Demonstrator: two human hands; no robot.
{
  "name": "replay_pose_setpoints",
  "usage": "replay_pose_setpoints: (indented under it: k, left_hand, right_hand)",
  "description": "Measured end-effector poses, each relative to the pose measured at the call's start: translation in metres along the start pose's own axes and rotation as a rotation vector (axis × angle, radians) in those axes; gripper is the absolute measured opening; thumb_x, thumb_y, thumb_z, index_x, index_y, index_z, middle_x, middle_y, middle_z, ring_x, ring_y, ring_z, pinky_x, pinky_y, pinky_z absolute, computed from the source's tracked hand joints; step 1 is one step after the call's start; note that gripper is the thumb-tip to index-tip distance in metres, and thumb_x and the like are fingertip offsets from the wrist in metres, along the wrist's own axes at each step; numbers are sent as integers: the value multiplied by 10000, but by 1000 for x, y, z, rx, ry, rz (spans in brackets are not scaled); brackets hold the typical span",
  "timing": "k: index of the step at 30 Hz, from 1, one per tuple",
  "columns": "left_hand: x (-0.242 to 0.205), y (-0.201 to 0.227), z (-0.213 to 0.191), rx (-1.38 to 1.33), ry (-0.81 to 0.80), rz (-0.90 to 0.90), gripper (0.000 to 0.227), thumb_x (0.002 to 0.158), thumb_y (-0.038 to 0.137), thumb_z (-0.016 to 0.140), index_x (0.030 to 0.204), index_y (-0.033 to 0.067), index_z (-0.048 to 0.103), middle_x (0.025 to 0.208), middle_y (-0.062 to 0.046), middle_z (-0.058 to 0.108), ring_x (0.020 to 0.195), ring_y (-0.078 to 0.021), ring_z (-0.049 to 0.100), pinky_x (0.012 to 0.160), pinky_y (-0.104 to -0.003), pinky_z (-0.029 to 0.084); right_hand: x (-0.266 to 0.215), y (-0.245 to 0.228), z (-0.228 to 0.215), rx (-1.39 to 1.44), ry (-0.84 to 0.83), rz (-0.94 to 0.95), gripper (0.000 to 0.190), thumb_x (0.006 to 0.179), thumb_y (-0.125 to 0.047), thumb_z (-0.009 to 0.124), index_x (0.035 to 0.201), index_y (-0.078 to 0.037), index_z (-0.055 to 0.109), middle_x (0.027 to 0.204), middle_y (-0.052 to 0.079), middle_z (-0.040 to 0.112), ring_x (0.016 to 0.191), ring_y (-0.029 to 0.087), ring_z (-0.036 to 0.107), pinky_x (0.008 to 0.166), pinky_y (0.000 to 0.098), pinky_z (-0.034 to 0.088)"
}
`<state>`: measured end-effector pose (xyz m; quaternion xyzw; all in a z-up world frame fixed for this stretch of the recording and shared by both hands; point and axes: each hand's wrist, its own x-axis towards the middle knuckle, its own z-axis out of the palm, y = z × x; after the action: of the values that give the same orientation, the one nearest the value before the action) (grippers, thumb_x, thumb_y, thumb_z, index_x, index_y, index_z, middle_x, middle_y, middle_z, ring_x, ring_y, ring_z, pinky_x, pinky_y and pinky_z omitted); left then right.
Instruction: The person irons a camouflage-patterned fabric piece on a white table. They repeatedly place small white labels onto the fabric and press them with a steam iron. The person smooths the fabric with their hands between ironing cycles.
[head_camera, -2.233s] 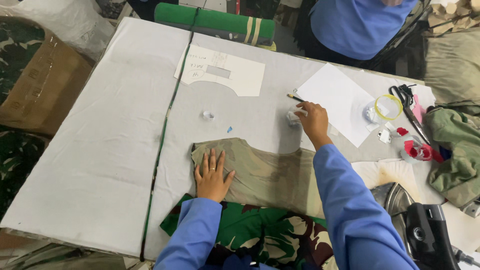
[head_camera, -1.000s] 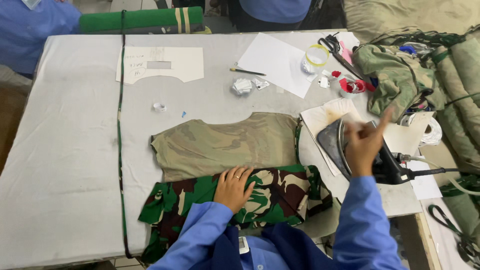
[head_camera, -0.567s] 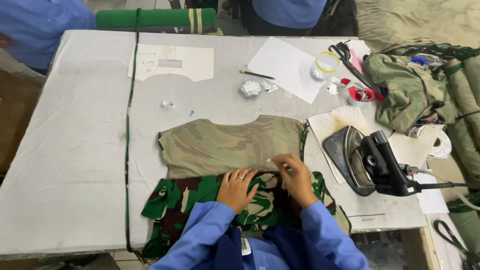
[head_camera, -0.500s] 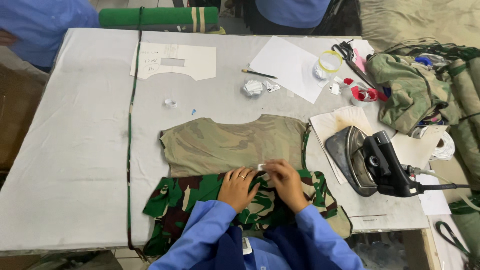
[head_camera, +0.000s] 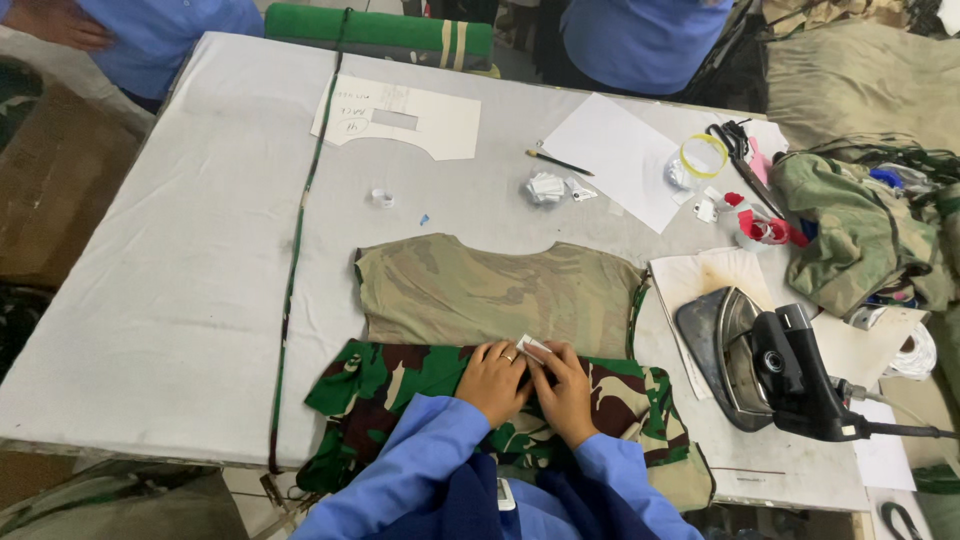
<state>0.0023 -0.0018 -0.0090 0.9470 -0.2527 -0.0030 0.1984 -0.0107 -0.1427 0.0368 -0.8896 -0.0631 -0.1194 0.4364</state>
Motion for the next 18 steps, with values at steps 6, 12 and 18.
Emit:
replay_pose_setpoints:
  k: [6,12,18]
  left_hand:
    - [0,6,-17,-23,-39,-5,398,886,345,532,1199,101,552,1239,-87,547,1270,-269,441,1057,-475,308]
    - [1,6,-15,1,-32,8,379,912,335,509,1201,92,543,1188,-106,553,1254,-280,452,1056,-475,309]
    - [1,5,-8,11,43,16,378,909,355,515,1192,106,545,1147,-91,559,1222,-272,471,1032,-468,334]
  right_hand:
    - [-3,17,4,-19,62,-40,335,907,-121,631,1225,-197,706,1013,95,633,936,319,678,772,420,568]
    - [-1,9,6,-69,43,-34,306,917,-65,598,1150,-200,742,967,47,650,888,273,695,736,367,578]
    - [-1,13,8,-71,53,-14,298,916,-85,605,1145,-220,739,950,17,660,849,253,700,698,360,587]
